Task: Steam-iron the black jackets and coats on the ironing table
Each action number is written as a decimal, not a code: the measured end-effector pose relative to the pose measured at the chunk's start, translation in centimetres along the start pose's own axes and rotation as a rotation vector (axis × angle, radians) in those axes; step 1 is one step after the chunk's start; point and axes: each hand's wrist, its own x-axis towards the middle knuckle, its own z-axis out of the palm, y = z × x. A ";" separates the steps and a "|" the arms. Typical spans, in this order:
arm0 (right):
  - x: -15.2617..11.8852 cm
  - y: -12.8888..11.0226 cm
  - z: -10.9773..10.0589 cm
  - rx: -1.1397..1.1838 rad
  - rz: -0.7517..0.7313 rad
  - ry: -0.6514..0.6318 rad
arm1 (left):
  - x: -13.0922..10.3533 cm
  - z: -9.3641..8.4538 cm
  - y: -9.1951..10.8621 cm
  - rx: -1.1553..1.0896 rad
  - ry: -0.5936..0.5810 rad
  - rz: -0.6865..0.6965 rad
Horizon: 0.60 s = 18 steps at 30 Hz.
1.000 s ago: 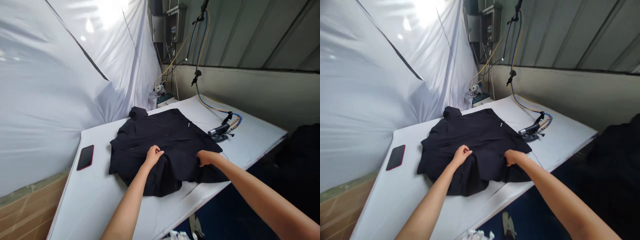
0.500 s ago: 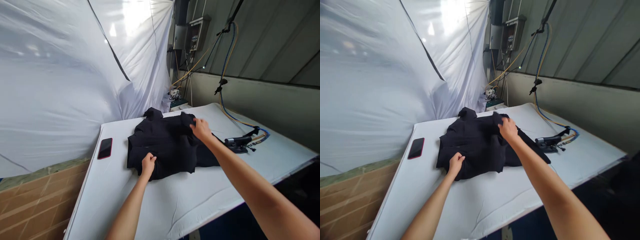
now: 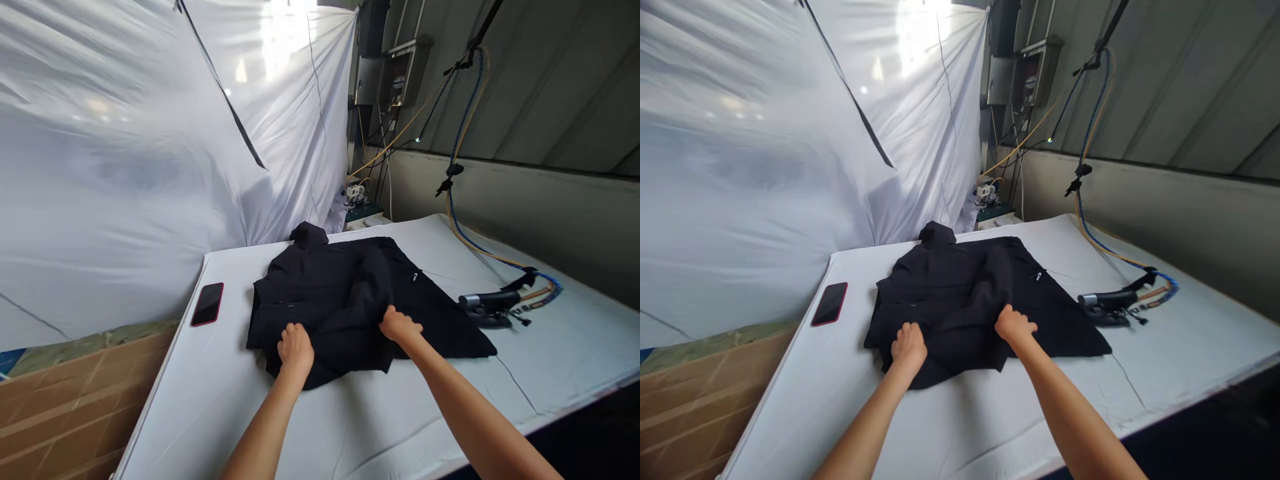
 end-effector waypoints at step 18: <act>15.8 -4.0 2.4 -0.090 -0.138 0.118 | 2.0 9.3 4.4 -0.021 -0.104 0.309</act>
